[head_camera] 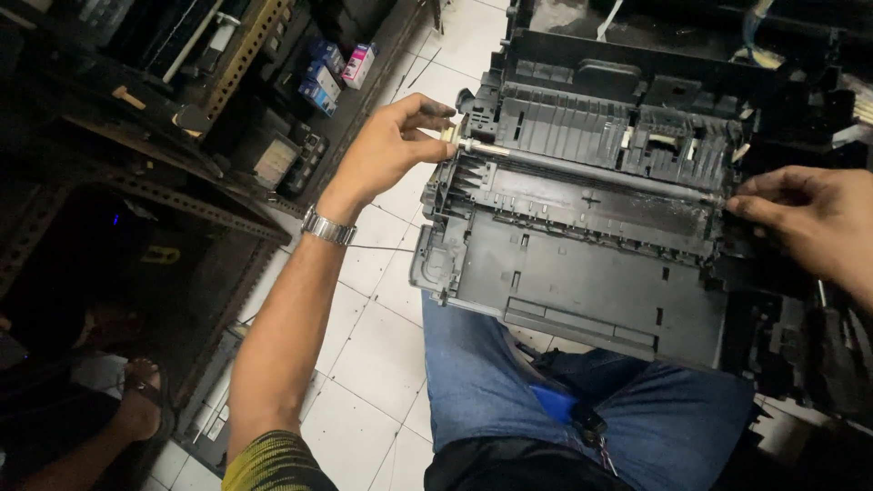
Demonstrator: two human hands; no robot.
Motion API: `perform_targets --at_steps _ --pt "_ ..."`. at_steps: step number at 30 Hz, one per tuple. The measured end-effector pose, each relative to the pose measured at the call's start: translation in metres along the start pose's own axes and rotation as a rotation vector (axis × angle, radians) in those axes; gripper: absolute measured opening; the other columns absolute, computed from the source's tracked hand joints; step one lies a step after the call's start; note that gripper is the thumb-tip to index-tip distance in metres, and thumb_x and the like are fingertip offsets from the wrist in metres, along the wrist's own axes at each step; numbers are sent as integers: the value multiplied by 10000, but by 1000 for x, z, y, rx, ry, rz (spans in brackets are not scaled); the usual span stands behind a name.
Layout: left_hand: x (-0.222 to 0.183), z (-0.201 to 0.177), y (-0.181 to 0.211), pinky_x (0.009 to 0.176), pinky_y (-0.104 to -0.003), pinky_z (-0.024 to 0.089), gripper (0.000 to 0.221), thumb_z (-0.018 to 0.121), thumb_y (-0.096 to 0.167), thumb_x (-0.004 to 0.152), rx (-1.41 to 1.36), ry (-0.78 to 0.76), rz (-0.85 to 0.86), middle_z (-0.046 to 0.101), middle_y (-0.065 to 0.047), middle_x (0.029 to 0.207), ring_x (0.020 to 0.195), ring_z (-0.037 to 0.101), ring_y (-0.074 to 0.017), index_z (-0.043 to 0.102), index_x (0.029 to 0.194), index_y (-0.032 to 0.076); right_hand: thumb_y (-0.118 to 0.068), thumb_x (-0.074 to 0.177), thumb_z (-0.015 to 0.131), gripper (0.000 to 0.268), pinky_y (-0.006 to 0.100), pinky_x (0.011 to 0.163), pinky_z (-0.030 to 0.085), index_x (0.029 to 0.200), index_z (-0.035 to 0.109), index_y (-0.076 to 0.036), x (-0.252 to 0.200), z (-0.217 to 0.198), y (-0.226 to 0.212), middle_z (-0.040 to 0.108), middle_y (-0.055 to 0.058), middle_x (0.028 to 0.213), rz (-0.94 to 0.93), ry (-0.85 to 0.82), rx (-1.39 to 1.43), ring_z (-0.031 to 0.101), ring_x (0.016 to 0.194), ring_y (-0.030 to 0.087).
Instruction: The person inserts a metal rod with a gear into a disassembled printer housing, rotates it to test fit, then removes it. They then place a black plastic cover over the housing and adjust it.
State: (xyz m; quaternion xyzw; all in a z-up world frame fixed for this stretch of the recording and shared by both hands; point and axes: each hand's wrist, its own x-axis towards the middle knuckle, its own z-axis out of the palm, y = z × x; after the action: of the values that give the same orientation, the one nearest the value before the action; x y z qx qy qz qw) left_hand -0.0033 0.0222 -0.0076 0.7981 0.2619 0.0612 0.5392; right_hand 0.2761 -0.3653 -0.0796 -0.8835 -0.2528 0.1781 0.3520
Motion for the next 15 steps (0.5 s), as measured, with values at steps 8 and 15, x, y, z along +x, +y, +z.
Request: perform_targets --at_steps 8,15 --pt "-2 -1 -5 871 -269 559 413 798 298 811 43 31 66 756 -35 1233 964 723 -85 685 1184 161 -60 1049 769 144 310 529 402 1140 711 35 -6 0 -1 651 148 861 -9 -30 -4 543 669 198" --pt "2 -3 -3 839 -234 605 328 842 136 781 -69 -9 106 759 20 1191 901 724 -60 705 1079 147 -49 1053 761 132 281 636 459 1134 704 38 0 0 17 683 144 918 -61 -51 40 578 737 186"
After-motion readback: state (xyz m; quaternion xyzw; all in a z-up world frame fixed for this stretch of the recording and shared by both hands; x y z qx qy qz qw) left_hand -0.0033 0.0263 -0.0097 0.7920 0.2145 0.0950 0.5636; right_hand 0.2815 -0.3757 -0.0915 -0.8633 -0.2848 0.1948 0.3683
